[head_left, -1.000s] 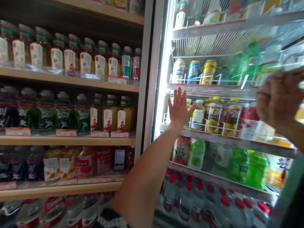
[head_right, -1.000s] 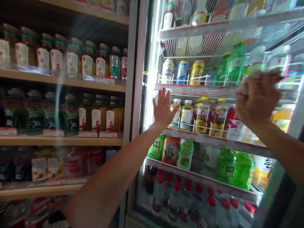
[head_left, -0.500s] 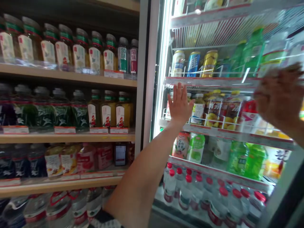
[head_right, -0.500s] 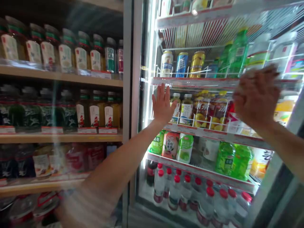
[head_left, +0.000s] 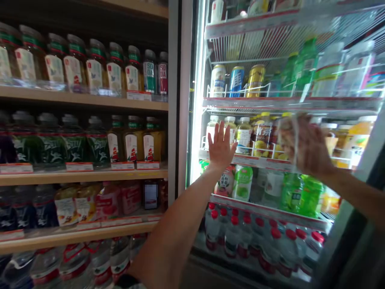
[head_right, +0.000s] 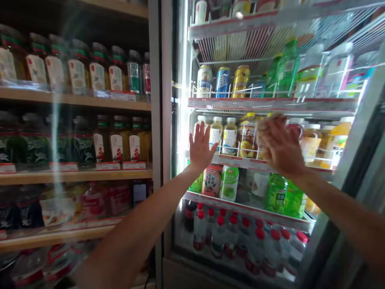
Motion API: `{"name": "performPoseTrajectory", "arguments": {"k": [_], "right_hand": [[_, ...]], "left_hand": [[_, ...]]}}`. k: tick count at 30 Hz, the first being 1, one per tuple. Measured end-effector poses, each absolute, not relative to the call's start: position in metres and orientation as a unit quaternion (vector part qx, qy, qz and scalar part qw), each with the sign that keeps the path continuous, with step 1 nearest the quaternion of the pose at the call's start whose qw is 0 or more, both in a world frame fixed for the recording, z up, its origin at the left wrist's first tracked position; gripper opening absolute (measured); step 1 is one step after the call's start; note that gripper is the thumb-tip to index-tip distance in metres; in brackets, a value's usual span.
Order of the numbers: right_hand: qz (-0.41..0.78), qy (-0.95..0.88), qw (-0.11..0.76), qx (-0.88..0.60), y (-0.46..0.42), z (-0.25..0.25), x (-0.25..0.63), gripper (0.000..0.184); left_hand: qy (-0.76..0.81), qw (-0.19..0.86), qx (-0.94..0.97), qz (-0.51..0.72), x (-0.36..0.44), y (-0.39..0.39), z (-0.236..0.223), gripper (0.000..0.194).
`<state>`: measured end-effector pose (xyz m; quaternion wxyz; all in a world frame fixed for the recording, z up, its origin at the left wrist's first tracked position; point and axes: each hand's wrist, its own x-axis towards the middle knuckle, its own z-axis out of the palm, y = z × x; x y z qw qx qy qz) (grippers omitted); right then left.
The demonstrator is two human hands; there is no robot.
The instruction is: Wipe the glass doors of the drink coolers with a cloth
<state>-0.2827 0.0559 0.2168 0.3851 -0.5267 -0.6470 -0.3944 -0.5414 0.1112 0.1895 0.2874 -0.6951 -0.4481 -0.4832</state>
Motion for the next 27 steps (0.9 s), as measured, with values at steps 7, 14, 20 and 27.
{"name": "performPoseTrajectory", "arguments": {"k": [7,14,20,27], "right_hand": [[-0.457,-0.61,0.378,-0.526,0.045,0.236,-0.249,0.047],[-0.489,-0.47,0.407,-0.611,0.023,0.129,-0.202,0.049],[-0.491,-0.467,0.396,-0.619,0.022,0.113,-0.179,0.046],[-0.494,-0.496,0.405,-0.589,0.03,0.106,-0.208,0.051]], "left_hand": [[-0.394,0.317,-0.713,-0.485,-0.557,0.121,0.166,0.06],[-0.345,0.32,-0.703,-0.534,-0.555,0.127,0.147,0.065],[-0.323,0.338,-0.695,-0.546,-0.55,0.129,0.13,0.071],[-0.331,0.329,-0.698,-0.543,-0.548,0.127,0.117,0.071]]}}
